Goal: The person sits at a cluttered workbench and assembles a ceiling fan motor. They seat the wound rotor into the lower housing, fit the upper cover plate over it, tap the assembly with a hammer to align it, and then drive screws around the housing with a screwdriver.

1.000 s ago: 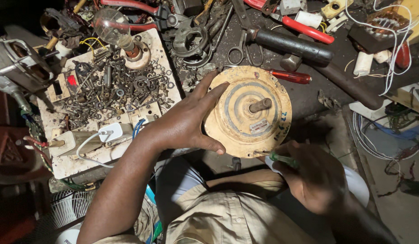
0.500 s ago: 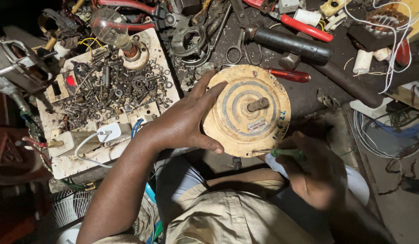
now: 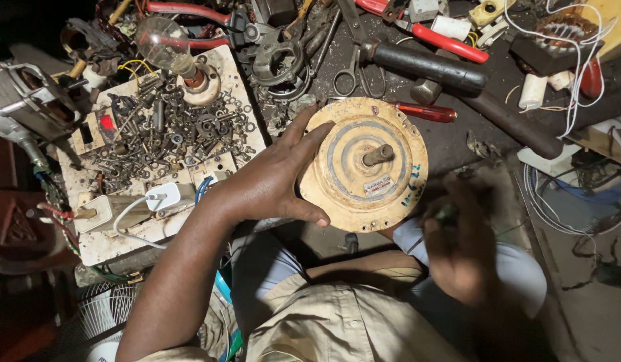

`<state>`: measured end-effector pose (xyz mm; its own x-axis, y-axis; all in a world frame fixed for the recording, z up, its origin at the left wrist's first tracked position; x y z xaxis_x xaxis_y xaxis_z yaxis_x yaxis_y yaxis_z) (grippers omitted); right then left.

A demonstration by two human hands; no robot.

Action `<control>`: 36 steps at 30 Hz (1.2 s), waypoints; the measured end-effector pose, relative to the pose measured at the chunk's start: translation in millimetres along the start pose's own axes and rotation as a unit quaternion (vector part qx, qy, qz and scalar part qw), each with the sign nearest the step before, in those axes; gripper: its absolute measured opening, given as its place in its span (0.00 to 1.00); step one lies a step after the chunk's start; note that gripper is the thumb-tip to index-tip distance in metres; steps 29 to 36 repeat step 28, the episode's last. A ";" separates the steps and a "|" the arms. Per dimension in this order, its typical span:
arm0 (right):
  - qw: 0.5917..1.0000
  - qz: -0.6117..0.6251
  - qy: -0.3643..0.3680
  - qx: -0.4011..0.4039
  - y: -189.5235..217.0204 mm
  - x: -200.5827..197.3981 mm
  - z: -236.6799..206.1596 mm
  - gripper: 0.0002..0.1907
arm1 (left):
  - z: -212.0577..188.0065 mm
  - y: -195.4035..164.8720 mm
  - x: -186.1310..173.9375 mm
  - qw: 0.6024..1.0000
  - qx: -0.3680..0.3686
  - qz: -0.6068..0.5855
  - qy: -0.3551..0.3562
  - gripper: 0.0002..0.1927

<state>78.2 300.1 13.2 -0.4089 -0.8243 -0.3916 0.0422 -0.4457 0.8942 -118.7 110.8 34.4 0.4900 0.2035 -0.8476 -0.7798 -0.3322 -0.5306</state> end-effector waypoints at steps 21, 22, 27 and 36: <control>0.984 0.174 -0.044 0.021 -38.6 48.3 6.1 0.36 | 0.7 -5.3 -6.9 0.994 -0.075 0.024 0.072 0.75; 0.983 0.174 -0.046 0.025 -40.4 48.1 6.7 0.37 | 0.0 -4.6 -6.2 0.994 -0.079 0.021 0.074 0.75; 0.986 0.161 -0.047 -0.019 -39.0 46.5 10.0 0.36 | 0.6 1.4 -1.7 0.996 -0.068 0.007 0.060 0.75; 0.989 0.141 -0.043 -0.016 -42.1 46.2 12.2 0.36 | 15.0 6.4 1.6 0.996 -0.067 0.005 0.059 0.75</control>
Point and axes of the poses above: each hand's wrist, its own z-axis towards the middle knuckle, its own x-axis out of the palm, y = z × x, the point moved 10 cm from there along z, towards the middle knuckle, and after that the axes turned 12 degrees about z, right-handed, at the moved point
